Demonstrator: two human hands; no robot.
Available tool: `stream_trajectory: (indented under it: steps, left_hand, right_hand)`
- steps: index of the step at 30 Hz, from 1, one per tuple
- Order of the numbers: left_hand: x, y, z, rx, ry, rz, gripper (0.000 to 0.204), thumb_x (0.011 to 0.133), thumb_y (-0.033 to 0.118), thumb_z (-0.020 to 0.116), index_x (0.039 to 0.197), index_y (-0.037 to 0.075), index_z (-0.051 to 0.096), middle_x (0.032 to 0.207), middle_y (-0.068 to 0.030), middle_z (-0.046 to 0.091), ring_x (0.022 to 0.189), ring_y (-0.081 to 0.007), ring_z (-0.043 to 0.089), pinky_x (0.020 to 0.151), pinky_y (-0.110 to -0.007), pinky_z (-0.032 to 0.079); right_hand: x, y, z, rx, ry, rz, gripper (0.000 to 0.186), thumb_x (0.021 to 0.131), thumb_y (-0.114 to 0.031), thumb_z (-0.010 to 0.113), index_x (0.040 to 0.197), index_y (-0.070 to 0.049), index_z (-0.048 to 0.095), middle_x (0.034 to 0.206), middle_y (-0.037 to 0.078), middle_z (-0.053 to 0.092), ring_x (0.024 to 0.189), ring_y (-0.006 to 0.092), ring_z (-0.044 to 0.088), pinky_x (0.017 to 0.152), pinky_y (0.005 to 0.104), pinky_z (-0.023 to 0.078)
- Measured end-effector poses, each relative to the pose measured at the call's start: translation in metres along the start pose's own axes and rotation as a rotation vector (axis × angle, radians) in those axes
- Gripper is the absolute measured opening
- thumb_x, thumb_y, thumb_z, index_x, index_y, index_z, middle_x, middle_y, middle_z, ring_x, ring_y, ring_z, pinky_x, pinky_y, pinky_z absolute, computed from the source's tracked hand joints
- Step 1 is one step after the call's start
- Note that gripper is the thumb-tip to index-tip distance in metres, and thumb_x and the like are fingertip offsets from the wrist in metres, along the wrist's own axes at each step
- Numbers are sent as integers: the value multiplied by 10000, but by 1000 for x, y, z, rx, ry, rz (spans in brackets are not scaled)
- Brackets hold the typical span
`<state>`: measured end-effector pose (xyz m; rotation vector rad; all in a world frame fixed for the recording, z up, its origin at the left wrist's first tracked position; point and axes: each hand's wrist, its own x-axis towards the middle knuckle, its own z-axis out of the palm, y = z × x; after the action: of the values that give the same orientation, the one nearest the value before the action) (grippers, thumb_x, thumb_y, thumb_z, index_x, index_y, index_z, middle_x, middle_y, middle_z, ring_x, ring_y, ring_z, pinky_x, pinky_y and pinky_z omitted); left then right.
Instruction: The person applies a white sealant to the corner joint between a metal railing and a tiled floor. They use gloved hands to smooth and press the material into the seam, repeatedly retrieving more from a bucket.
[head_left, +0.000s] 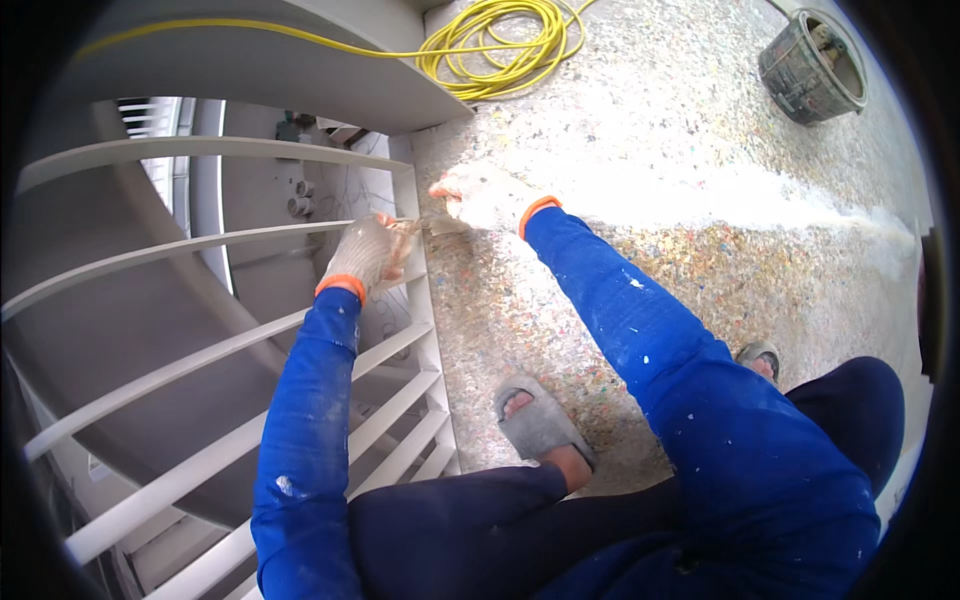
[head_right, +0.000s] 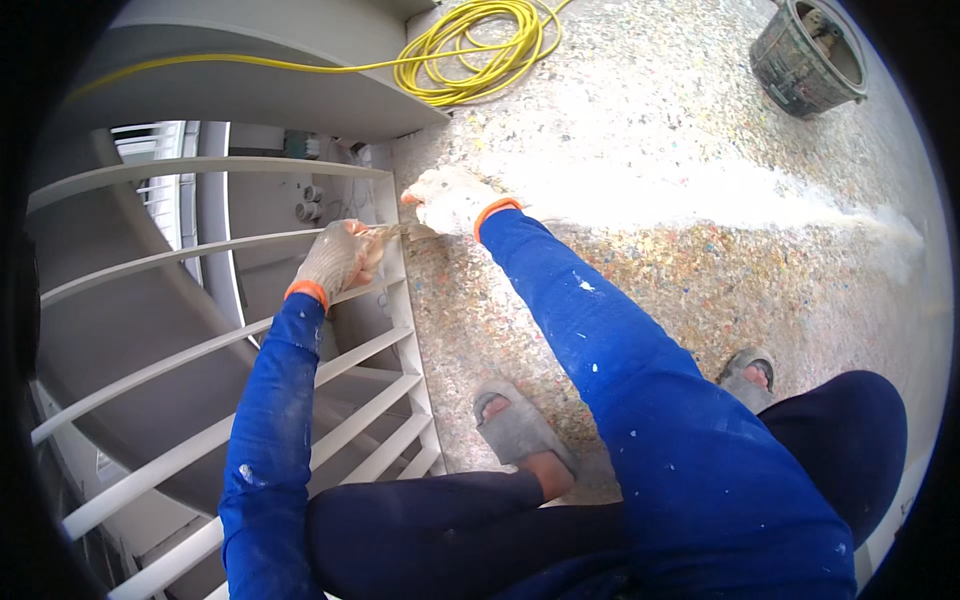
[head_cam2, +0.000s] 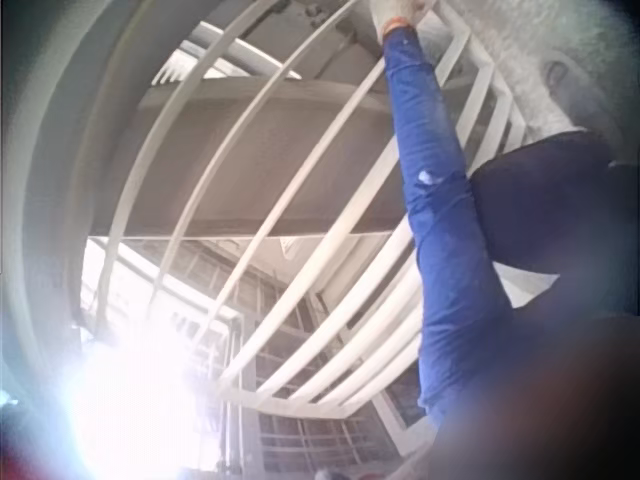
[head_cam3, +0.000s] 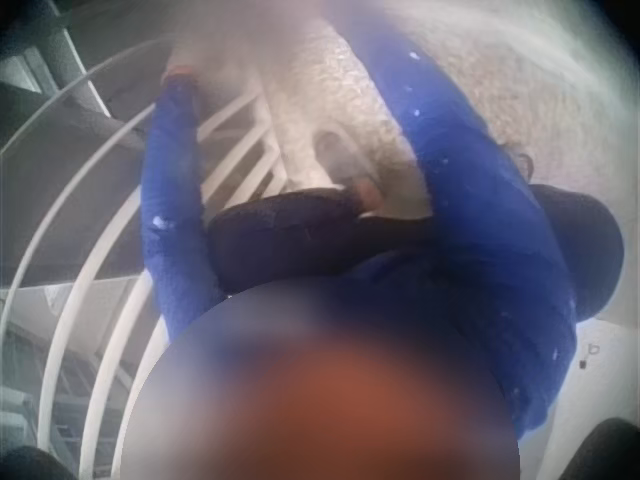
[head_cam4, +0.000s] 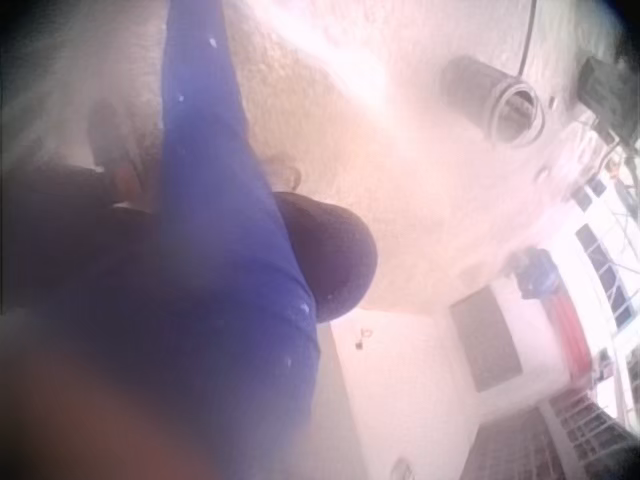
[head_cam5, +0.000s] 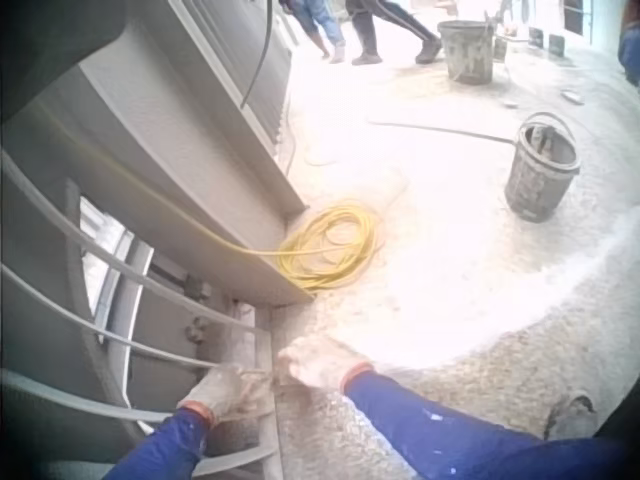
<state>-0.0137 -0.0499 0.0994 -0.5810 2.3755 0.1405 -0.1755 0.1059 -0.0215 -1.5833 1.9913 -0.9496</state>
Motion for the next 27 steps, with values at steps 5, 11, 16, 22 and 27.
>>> stream_trajectory:
  steps: [5,11,16,22,27]
  left_hand:
    - [5,9,-8,232,33,136,393,834,302,794,1111,39,696,854,-150,700,790,-316,693,751,-347,586]
    - [33,-1,57,282,23,-31,254,925,385,678,953,134,648,959,-99,689,891,-323,688,761,-407,544]
    - [36,-25,84,192,424,234,231,964,284,642,1105,107,687,949,-110,691,802,-300,703,693,-365,569]
    - [30,0,64,-340,203,-106,318,952,273,644,1184,61,693,1088,-175,717,883,-337,715,789,-414,591]
    - [22,11,38,198,130,-61,315,939,282,610,1086,29,728,1073,-246,720,923,-413,709,851,-475,581]
  right_hand:
    - [-10,-18,11,-115,-71,27,323,980,-300,534,1234,-252,728,1266,72,683,1273,284,580,1108,450,430]
    - [-13,-31,17,-284,-84,164,286,975,-351,568,1152,-208,742,1281,87,670,1325,268,545,1145,450,364]
    - [-10,-48,27,-383,-32,175,322,981,-406,576,1151,-185,736,1280,118,655,1358,318,520,1177,468,320]
    - [3,-63,50,-389,44,190,272,965,-359,606,1117,-198,764,1215,116,670,1309,317,555,1197,495,283]
    - [11,-69,57,-362,79,220,193,944,-254,631,1017,-210,804,1141,97,685,1243,284,597,1199,476,279]
